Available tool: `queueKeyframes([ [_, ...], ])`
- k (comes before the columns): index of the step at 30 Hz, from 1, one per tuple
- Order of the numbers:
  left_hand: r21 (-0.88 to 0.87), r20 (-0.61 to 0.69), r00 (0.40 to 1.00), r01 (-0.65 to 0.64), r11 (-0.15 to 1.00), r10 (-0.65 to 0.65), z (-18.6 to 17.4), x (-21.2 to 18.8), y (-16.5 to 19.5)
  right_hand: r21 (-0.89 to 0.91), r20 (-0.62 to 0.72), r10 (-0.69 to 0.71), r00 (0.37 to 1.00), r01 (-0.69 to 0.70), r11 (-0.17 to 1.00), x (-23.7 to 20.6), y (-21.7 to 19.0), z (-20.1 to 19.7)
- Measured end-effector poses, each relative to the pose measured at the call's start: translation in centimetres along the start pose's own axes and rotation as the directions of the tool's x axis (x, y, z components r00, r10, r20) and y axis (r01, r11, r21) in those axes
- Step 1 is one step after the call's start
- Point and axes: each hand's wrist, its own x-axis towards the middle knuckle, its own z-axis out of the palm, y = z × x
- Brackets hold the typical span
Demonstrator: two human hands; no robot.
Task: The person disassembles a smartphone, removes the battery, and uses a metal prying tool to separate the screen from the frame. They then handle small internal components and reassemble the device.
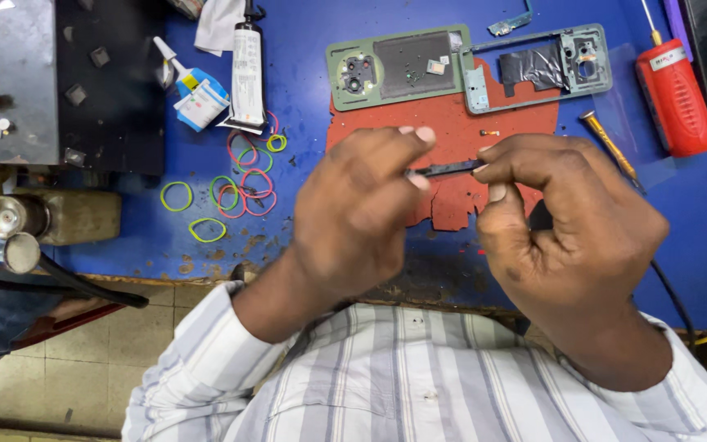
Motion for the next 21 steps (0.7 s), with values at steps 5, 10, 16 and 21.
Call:
queueKeyframes([
  [5, 0.243, -0.013, 0.997, -0.071, 0.967, 0.077, -0.1, 0.2, 1.3, -0.015, 0.037, -0.101, 0.994, 0.101, 0.995, 0.5, -1.9, 0.2],
  [10, 0.271, 0.006, 0.997, -0.074, 0.960, 0.076, -0.3, -0.1, 1.2, 0.061, 0.052, -0.142, 0.989, 0.138, 0.988, 0.4, -2.2, 0.4],
  [16, 0.278, 0.030, 0.997, -0.076, 0.958, 0.071, -0.4, -0.4, 1.4, 0.132, 0.048, -0.144, 0.988, 0.137, 0.982, -0.1, -2.0, 0.3],
  [21, 0.275, 0.031, 0.998, -0.057, 0.960, 0.050, -0.3, -0.3, 1.6, 0.156, 0.044, -0.140, 0.989, 0.132, 0.979, -0.2, -1.6, 0.4],
])
